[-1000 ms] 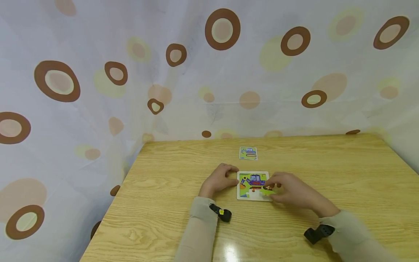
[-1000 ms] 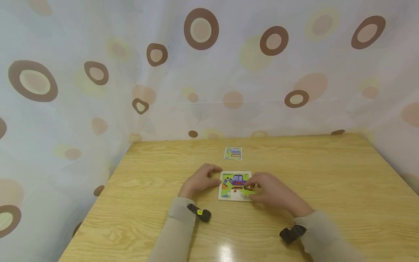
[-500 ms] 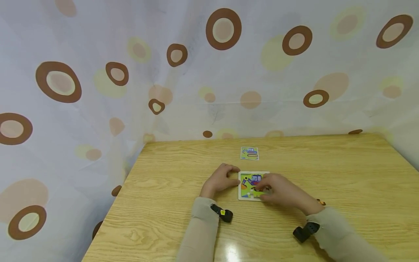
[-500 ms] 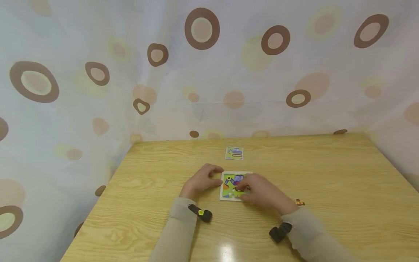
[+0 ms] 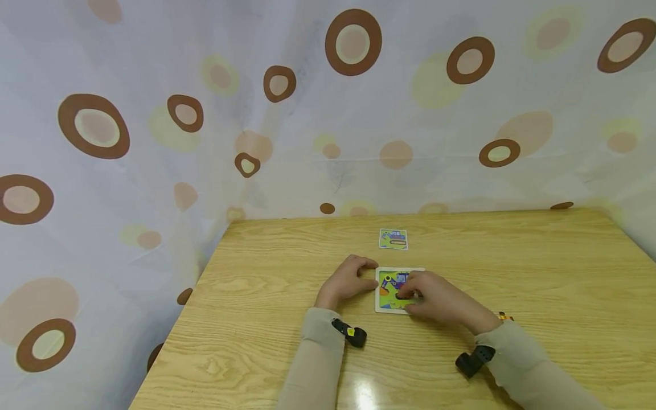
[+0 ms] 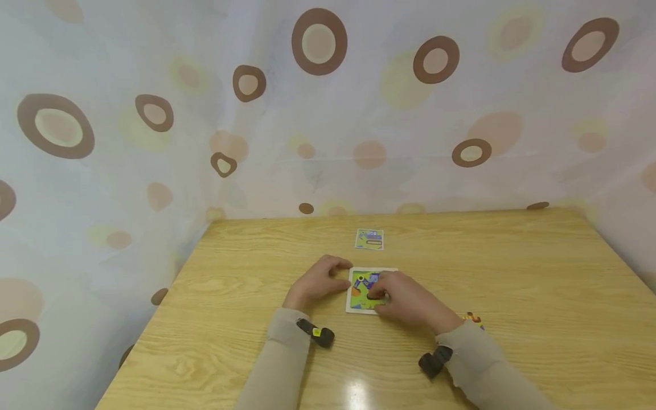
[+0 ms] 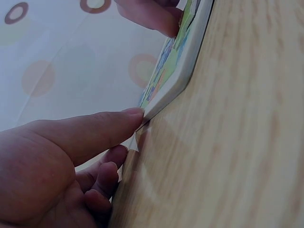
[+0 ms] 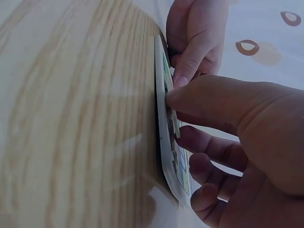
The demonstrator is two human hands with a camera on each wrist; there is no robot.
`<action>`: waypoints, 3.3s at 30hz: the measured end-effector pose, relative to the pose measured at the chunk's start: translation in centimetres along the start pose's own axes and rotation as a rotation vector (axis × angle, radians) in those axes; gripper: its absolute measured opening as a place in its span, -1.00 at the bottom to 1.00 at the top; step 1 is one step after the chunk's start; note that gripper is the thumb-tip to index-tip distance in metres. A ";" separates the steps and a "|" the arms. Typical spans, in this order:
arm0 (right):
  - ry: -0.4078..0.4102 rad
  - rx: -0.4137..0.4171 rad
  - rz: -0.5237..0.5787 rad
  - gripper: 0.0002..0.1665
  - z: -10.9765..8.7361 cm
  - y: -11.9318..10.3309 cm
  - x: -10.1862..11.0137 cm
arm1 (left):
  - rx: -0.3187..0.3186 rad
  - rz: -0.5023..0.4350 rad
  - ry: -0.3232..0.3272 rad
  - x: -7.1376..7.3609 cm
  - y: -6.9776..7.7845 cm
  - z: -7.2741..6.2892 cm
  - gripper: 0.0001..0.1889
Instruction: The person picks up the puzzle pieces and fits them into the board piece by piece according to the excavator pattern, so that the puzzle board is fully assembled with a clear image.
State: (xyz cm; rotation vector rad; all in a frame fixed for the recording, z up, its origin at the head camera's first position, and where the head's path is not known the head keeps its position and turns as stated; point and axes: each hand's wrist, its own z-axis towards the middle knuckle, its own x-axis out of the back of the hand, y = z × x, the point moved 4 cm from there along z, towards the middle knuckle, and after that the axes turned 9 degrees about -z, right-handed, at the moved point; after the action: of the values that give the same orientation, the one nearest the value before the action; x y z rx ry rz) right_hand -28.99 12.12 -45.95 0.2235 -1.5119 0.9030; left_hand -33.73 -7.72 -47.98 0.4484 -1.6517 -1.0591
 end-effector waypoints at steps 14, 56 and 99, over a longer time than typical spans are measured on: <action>-0.005 0.023 0.024 -0.80 0.1 0.2 -0.1 | 0.015 0.008 0.000 0.0 0.1 -0.1 -0.58; 0.027 -0.075 0.019 -0.60 -11.2 6.1 6.1 | -0.002 -0.005 -0.004 -0.2 0.0 0.0 -0.57; 0.010 -0.115 -0.028 -0.55 -13.7 7.3 5.4 | 0.004 -0.009 0.006 -0.3 -0.4 0.1 -0.58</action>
State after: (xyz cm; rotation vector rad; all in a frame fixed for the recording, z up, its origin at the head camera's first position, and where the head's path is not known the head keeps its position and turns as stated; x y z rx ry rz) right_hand -24.20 27.84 -45.40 0.1553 -1.5424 0.7913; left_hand -33.78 -7.65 -48.53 0.4621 -1.6479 -1.0604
